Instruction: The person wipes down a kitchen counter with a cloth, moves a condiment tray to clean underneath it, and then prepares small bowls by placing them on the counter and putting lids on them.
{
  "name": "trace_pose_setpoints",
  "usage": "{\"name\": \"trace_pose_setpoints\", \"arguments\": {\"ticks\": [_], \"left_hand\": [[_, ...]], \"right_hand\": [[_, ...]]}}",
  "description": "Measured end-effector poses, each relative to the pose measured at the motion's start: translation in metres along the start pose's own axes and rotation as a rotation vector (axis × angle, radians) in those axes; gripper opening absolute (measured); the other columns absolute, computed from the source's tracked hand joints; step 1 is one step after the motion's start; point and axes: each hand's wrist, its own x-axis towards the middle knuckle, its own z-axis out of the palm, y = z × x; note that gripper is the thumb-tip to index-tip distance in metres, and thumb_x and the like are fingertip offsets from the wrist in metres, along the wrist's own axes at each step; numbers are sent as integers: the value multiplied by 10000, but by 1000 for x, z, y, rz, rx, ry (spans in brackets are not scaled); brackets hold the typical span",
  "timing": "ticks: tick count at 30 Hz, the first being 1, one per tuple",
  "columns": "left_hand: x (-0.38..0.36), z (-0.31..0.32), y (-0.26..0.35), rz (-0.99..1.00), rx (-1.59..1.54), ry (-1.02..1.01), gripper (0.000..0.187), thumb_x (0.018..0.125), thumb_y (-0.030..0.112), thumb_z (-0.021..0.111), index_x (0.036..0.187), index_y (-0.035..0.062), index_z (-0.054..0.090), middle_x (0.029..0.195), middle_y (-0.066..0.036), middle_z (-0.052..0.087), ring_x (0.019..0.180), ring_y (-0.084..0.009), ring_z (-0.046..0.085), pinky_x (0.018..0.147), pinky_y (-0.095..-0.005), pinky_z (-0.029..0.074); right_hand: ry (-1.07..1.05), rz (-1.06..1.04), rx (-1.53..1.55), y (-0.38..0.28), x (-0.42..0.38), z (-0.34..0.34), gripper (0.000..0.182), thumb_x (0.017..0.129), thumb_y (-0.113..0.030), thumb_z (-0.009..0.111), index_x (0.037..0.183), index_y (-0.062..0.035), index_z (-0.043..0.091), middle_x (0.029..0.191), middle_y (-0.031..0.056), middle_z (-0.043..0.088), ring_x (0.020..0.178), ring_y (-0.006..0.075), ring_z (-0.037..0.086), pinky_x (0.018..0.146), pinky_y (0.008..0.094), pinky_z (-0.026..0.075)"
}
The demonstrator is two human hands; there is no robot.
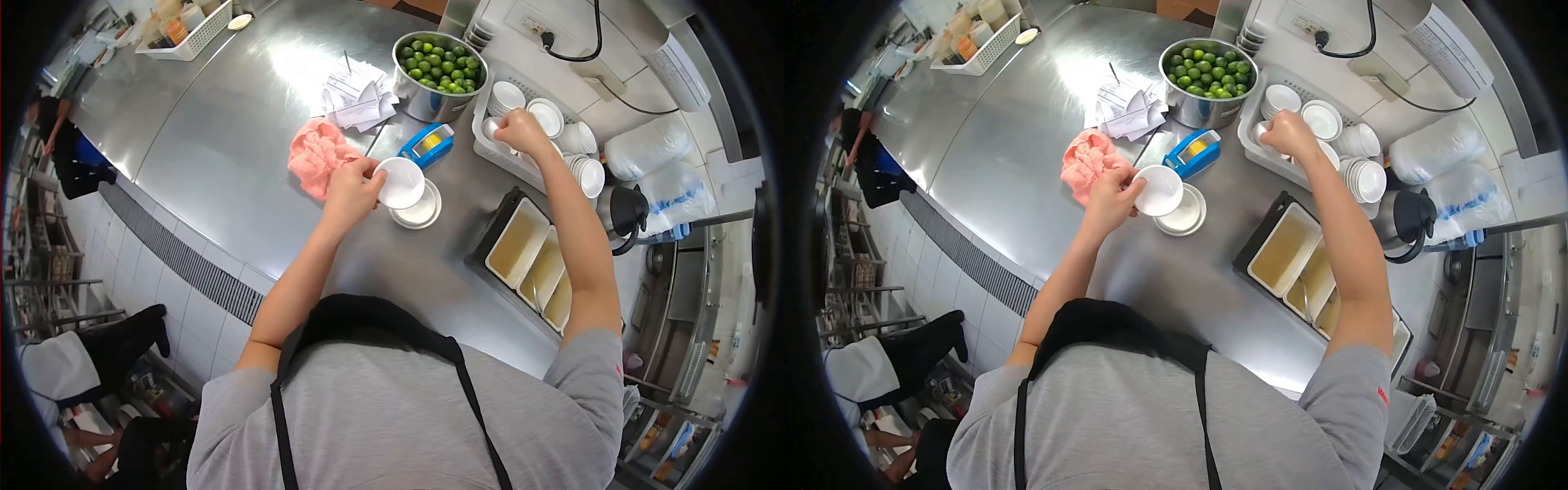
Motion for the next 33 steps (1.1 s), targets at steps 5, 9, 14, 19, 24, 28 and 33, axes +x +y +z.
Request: {"name": "trace_pose_setpoints", "arguments": {"ticks": [5, 9, 14, 19, 24, 28, 33], "left_hand": [[-2, 5, -3, -27, -73, -164, 203, 798, 165, 596, 854, -29, 603, 597, -57, 555, 446, -89, 542, 379, -217, 428], [0, 27, -14, 71, 83, -102, 217, 816, 170, 569, 920, -19, 586, 618, -44, 547, 444, -90, 538, 391, -222, 440], [-7, 22, -19, -138, -191, -81, 242, 845, 194, 517, 963, -7, 581, 725, -58, 567, 544, -102, 566, 427, -227, 459], [-19, 18, -17, -74, -149, -94, 276, 847, 204, 516, 1022, -4, 561, 938, -81, 551, 732, -144, 586, 504, -244, 483], [-32, 26, -3, 431, 292, -25, 496, 722, 225, 657, 1137, 21, 479, 1128, -165, 459, 1039, -315, 468, 859, -384, 401], [-34, 43, 4, 586, 530, -87, 715, 617, 293, 725, 1201, 26, 410, 1129, -190, 446, 1052, -352, 432, 901, -413, 362], [-33, 46, 9, 450, 603, -154, 791, 531, 279, 757, 1191, 4, 418, 1088, -191, 456, 1013, -329, 446, 865, -392, 380]], "right_hand": [[427, -402, -11, -72, -66, -5, 103, 659, -99, 580, 675, -5, 543, 673, 124, 559, 609, 273, 558, 547, 356, 440], [272, -629, -180, -103, -102, 49, 96, 668, -102, 568, 695, -19, 527, 699, 110, 547, 660, 269, 569, 605, 369, 461], [192, -713, -274, -110, -108, 90, 103, 690, -115, 529, 720, -22, 562, 733, 108, 569, 703, 252, 581, 647, 371, 476], [433, -763, -5, -124, -94, 78, 176, 717, -182, 595, 791, -22, 593, 822, 126, 572, 787, 281, 574, 724, 360, 473], [483, -391, 179, -89, -48, -10, 199, 696, -194, 619, 827, -45, 629, 878, 148, 615, 838, 289, 587, 730, 379, 469], [153, -94, -249, 11, 13, -51, 203, 676, -144, 577, 834, -38, 646, 865, 174, 624, 799, 323, 597, 733, 378, 474], [345, 89, -186, 76, 18, -69, 302, 693, -268, 613, 906, -56, 646, 926, 165, 620, 854, 309, 591, 781, 355, 466]]}}
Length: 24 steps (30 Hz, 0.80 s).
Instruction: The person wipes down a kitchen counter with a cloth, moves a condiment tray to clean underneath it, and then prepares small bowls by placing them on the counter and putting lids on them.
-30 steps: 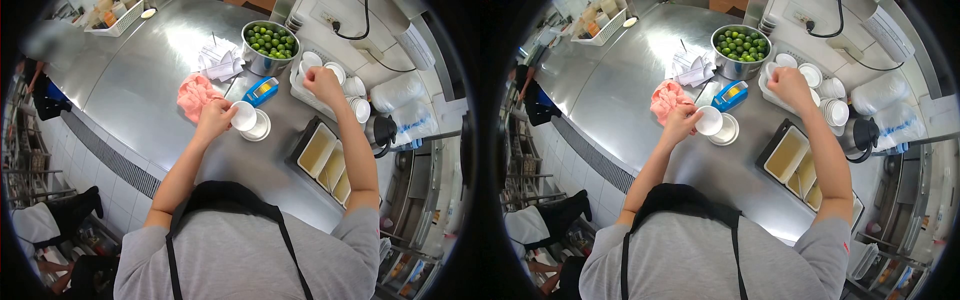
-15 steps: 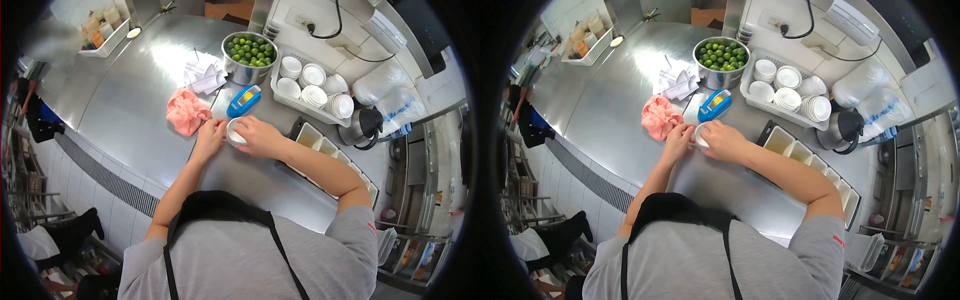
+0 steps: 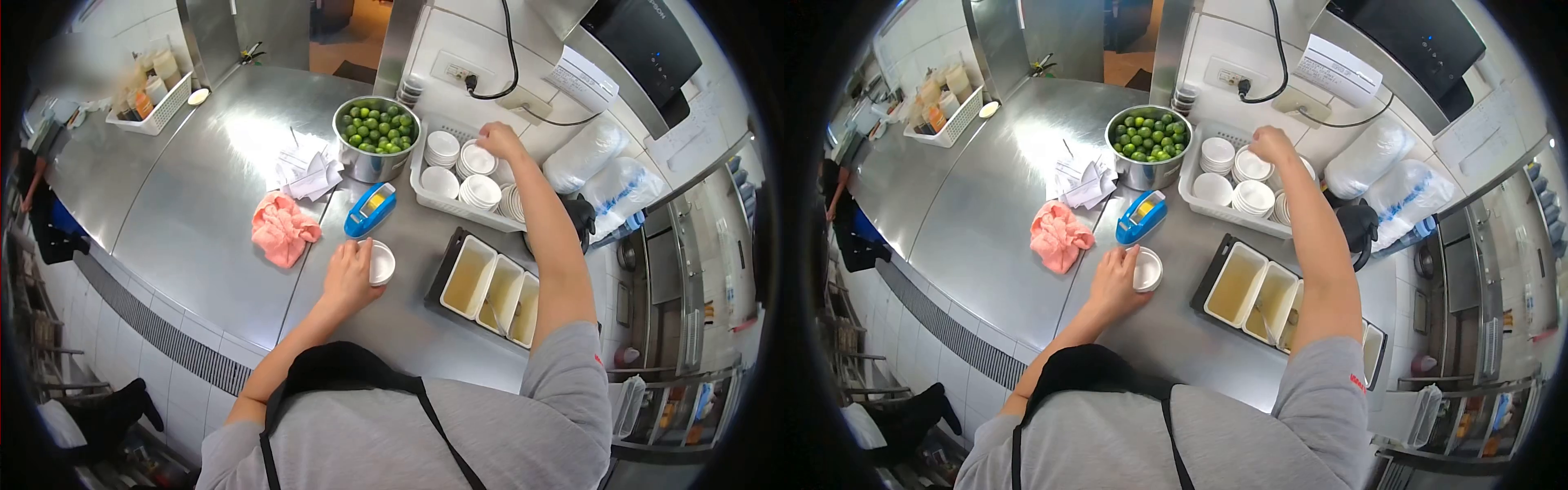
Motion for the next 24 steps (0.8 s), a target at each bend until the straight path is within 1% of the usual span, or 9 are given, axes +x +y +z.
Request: {"name": "trace_pose_setpoints", "arguments": {"ticks": [2, 5, 10, 13, 17, 19, 20, 22, 24], "left_hand": [[3, -2, 3, -28, 6, -58, 800, 527, 289, 758, 1191, 0, 418, 1072, -185, 461, 1008, -328, 447, 859, -392, 381], [7, -4, 10, -25, 99, -147, 819, 519, 329, 768, 1186, -2, 429, 1013, -170, 467, 953, -306, 458, 799, -376, 401], [20, -5, 10, -112, 12, -161, 696, 539, 349, 741, 1101, 43, 468, 986, -168, 464, 946, -308, 461, 782, -378, 407], [21, -7, 9, -108, 23, -165, 674, 532, 337, 745, 1067, 40, 462, 980, -173, 458, 931, -323, 469, 779, -391, 418], [18, -11, 2, -176, -83, -205, 770, 522, 316, 747, 1164, 41, 424, 994, -195, 467, 960, -337, 466, 832, -386, 398], [17, -13, 0, -132, -165, -63, 805, 511, 281, 745, 1193, 35, 396, 980, -195, 471, 958, -336, 472, 834, -388, 401], [14, -15, 0, -146, -162, -74, 805, 511, 281, 745, 1193, 35, 396, 980, -195, 471, 958, -336, 472, 834, -388, 401], [14, -23, -1, -193, -203, -118, 811, 517, 261, 737, 1212, 33, 385, 988, -196, 477, 964, -336, 473, 848, -392, 396], [8, -33, -8, -170, -248, -26, 804, 519, 258, 727, 1210, 27, 386, 998, -202, 477, 953, -345, 476, 839, -397, 407]], "right_hand": [[-190, 26, -57, 0, -5, 10, 455, 668, -372, 654, 999, -62, 621, 1057, 153, 583, 988, 289, 543, 860, 350, 427], [-175, -49, -87, 4, -3, 41, 493, 632, -358, 684, 1018, -61, 608, 1092, 184, 553, 940, 315, 560, 804, 357, 460], [-76, 81, 222, 11, -2, 37, 292, 619, -306, 683, 734, -39, 663, 709, 143, 631, 672, 268, 609, 644, 345, 474], [99, 65, 151, 4, -5, 26, 261, 622, -287, 676, 735, -52, 670, 737, 137, 637, 675, 270, 605, 663, 342, 481], [29, -184, 417, -78, -57, -18, 184, 726, -201, 640, 774, -24, 653, 691, 104, 609, 614, 161, 559, 563, 282, 428], [-18, -426, 545, -116, -90, -22, 126, 752, -132, 636, 806, -18, 639, 707, 60, 587, 638, 126, 517, 568, 254, 407], [-92, -432, 598, -137, -111, -24, 118, 747, -120, 642, 801, -16, 632, 725, 73, 583, 653, 156, 532, 588, 271, 425], [-70, -703, 467, -156, -134, -7, 107, 742, -107, 645, 809, -25, 628, 763, 84, 582, 688, 208, 549, 617, 302, 446], [-67, -714, 524, -171, -152, -2, 106, 740, -105, 645, 814, -32, 626, 782, 86, 582, 710, 227, 550, 631, 314, 452]]}}
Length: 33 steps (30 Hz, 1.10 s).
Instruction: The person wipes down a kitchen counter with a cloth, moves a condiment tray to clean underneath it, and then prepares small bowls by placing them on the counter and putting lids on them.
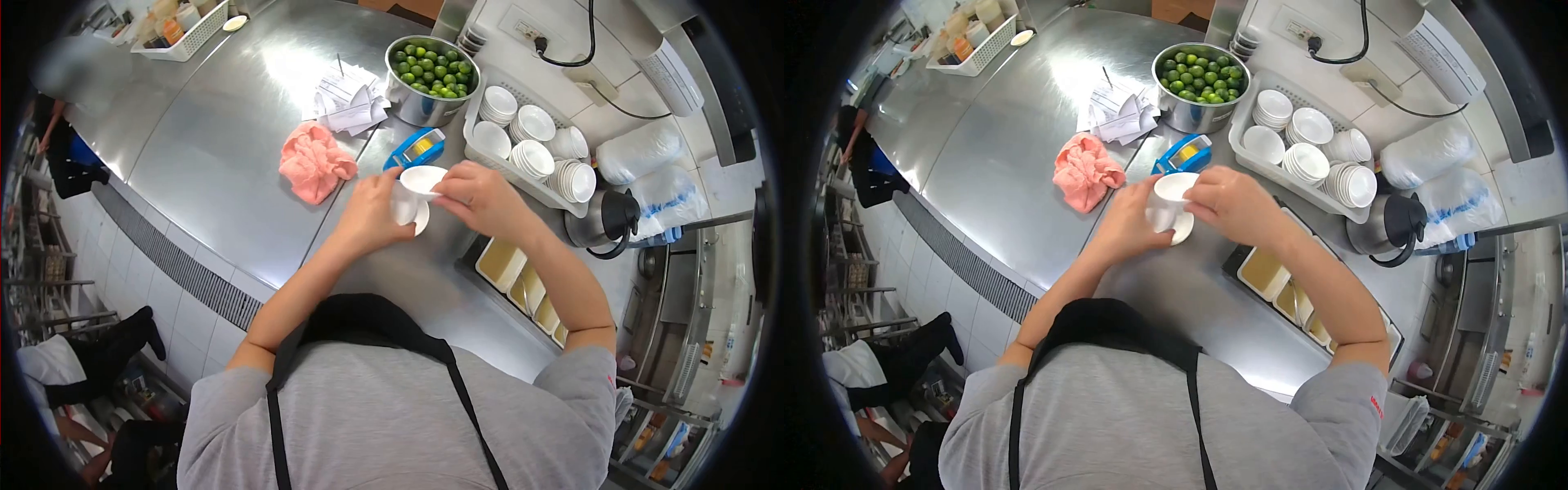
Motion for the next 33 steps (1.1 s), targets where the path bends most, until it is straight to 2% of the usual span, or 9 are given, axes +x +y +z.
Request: {"name": "trace_pose_setpoints", "arguments": {"ticks": [7, 13, 17, 19, 22, 23, 24, 27, 33], "left_hand": [[-46, -26, -40, -88, 207, 63, 819, 483, 212, 723, 1209, 27, 393, 1014, -198, 482, 948, -364, 467, 851, -410, 400], [-56, -18, -64, 81, -81, 225, 1044, 444, 244, 808, 1308, 39, 259, 1218, -221, 382, 1101, -391, 396, 935, -425, 338], [-65, -24, -73, 107, -166, 182, 1146, 423, 296, 841, 1335, 33, 199, 1292, -190, 332, 1175, -356, 352, 977, -424, 299], [-68, -22, -83, 131, -196, 188, 1142, 422, 309, 843, 1331, 29, 211, 1287, -176, 348, 1175, -341, 362, 982, -418, 296], [-71, -17, -92, 126, -208, 213, 1097, 435, 336, 840, 1316, 38, 259, 1251, -162, 398, 1138, -331, 403, 969, -417, 306], [-71, -17, -90, 156, -179, 239, 1043, 448, 345, 833, 1293, 42, 303, 1227, -157, 422, 1120, -327, 419, 955, -413, 317], [-70, -18, -89, 185, -150, 267, 991, 460, 353, 827, 1271, 45, 347, 1204, -152, 447, 1103, -324, 435, 942, -409, 327], [-70, -21, -90, 220, -57, 219, 896, 482, 359, 813, 1224, 58, 410, 1180, -135, 469, 1089, -311, 445, 915, -396, 344], [-70, -21, -89, 178, -91, 203, 834, 499, 331, 804, 1203, 75, 439, 1180, -114, 475, 1097, -301, 440, 920, -387, 336]], "right_hand": [[-54, -187, 16, -16, 5, 52, 141, 713, -83, 650, 846, -62, 609, 825, 70, 567, 788, 234, 540, 666, 329, 458], [-134, -432, -265, -25, 20, 117, 109, 632, -145, 552, 664, -46, 583, 743, 68, 528, 755, 211, 532, 658, 317, 465], [185, -621, -295, -32, 37, 121, 166, 676, -150, 549, 784, -29, 582, 798, 81, 556, 811, 226, 538, 706, 337, 461], [109, -480, -293, -3, 54, 100, 251, 680, -147, 595, 905, -37, 575, 963, 95, 566, 1007, 282, 512, 840, 375, 430], [369, -94, -487, 73, 78, 6, 216, 680, -100, 618, 876, -10, 607, 901, 153, 578, 900, 311, 537, 790, 362, 442], [419, 273, -367, 103, 78, -21, 220, 682, -142, 640, 867, -26, 624, 916, 168, 575, 854, 317, 541, 778, 361, 445], [405, 353, -637, 137, 62, -46, 267, 660, -201, 632, 876, -44, 629, 912, 158, 582, 884, 309, 542, 800, 395, 436], [-145, 828, -747, 186, 13, -75, 229, 623, -194, 666, 795, -43, 656, 795, 154, 633, 767, 293, 606, 686, 381, 481], [170, 696, -602, 184, -21, -78, 134, 685, -136, 570, 745, -53, 657, 723, 166, 623, 716, 313, 604, 675, 415, 471]]}}
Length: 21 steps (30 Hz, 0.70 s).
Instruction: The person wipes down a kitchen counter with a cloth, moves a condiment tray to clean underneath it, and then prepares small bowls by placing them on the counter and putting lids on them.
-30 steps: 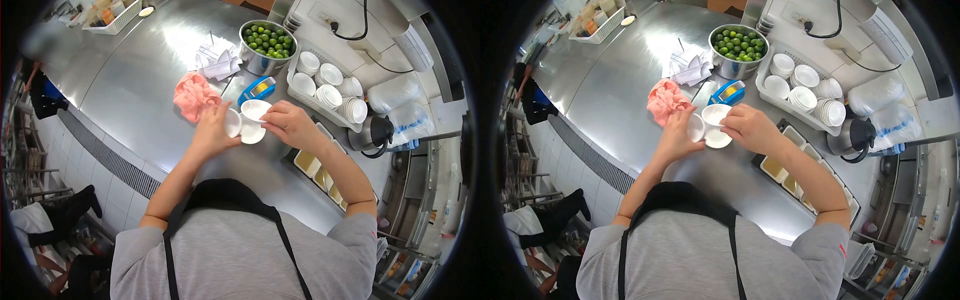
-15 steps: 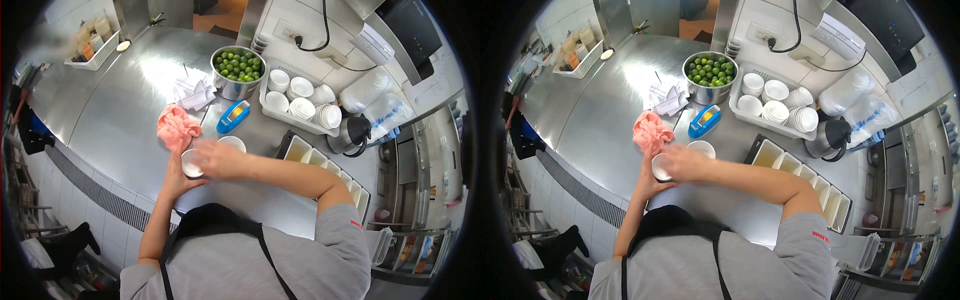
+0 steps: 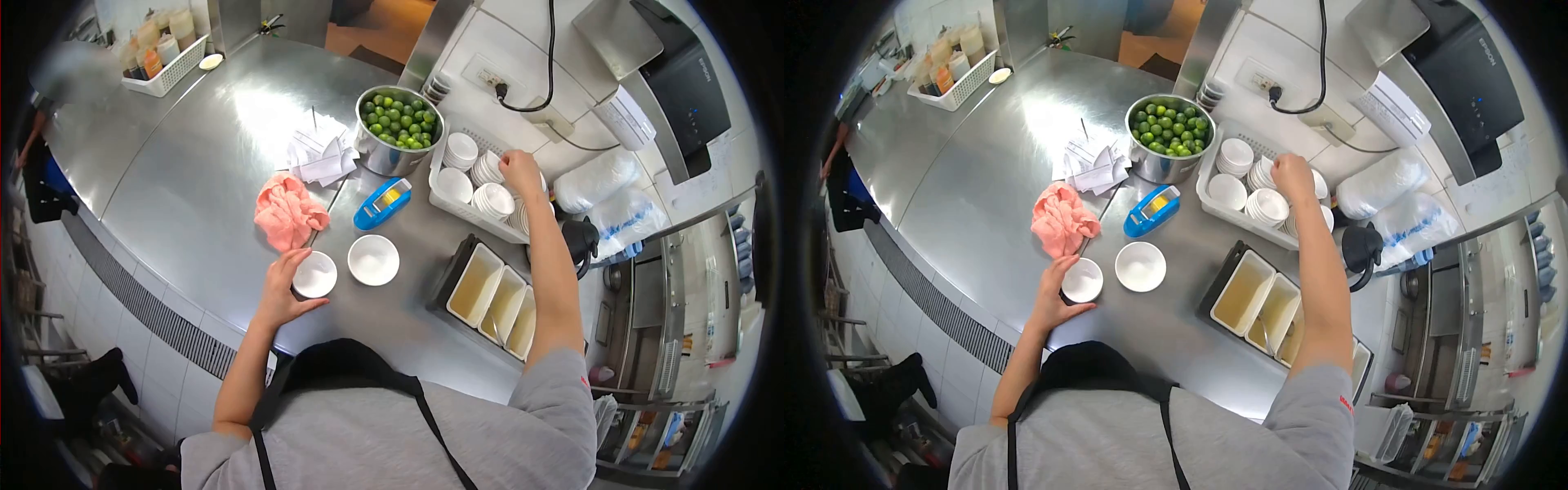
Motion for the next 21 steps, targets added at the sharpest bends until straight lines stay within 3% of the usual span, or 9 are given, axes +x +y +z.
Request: {"name": "trace_pose_setpoints", "arguments": {"ticks": [4, 5, 10, 12, 14, 17, 18, 20, 21], "left_hand": [[0, 2, -2, -7, 7, -11, 830, 498, 325, 803, 1202, 77, 440, 1185, -113, 473, 1114, -304, 424, 930, -395, 329], [0, 2, -1, -21, 5, -14, 830, 497, 322, 803, 1203, 78, 440, 1188, -115, 471, 1121, -305, 417, 934, -397, 326], [0, 0, -1, -32, 12, -32, 833, 495, 313, 802, 1207, 81, 437, 1193, -115, 470, 1126, -307, 412, 942, -400, 321], [-1, 1, -2, -32, -1, -18, 829, 495, 309, 802, 1204, 79, 440, 1191, -113, 473, 1123, -304, 416, 938, -396, 324], [-2, 2, -4, -32, -5, -12, 827, 496, 310, 802, 1203, 78, 441, 1190, -113, 473, 1122, -301, 418, 936, -395, 325], [-2, 2, -2, -37, -4, -9, 821, 498, 310, 800, 1199, 75, 444, 1187, -115, 475, 1118, -298, 422, 932, -392, 327], [-1, 1, -1, -39, -2, -12, 817, 500, 310, 800, 1197, 74, 445, 1185, -116, 477, 1116, -297, 424, 930, -392, 327], [0, 0, -1, -39, -2, -15, 815, 500, 313, 799, 1195, 74, 448, 1183, -116, 479, 1111, -298, 429, 930, -391, 327], [0, 0, -1, -39, -5, -18, 813, 500, 316, 799, 1193, 73, 450, 1180, -116, 481, 1106, -300, 434, 929, -390, 328]], "right_hand": [[122, -293, 64, -68, -32, -12, 133, 716, -119, 537, 662, -6, 580, 717, 163, 592, 678, 348, 583, 638, 441, 460], [69, -305, 65, -87, -41, -9, 135, 719, -120, 535, 664, -4, 576, 728, 164, 587, 678, 346, 583, 637, 439, 461], [-87, -272, -24, -96, -39, 14, 155, 728, -136, 538, 688, 5, 587, 727, 171, 587, 697, 321, 588, 646, 418, 467], [-313, -286, 161, -86, -32, 12, 205, 740, -194, 567, 755, 2, 624, 761, 184, 603, 709, 303, 600, 673, 398, 475], [-304, -173, 245, -70, -12, 4, 244, 738, -238, 585, 802, -7, 635, 784, 185, 614, 728, 297, 607, 689, 382, 479], [-84, 108, 263, -16, 33, 6, 532, 655, -395, 675, 1022, -18, 597, 980, 196, 606, 897, 297, 594, 800, 341, 459], [-85, 105, 264, -4, 38, 11, 532, 655, -395, 675, 1022, -18, 597, 980, 196, 606, 897, 297, 594, 800, 341, 459], [-309, 194, 123, 16, 47, 24, 835, 539, -454, 739, 1178, 12, 469, 1154, 208, 521, 1059, 306, 517, 900, 329, 402], [-433, 204, 214, 30, 56, 42, 1042, 433, -440, 784, 1254, 34, 353, 1251, 219, 430, 1136, 312, 450, 957, 329, 353]]}}
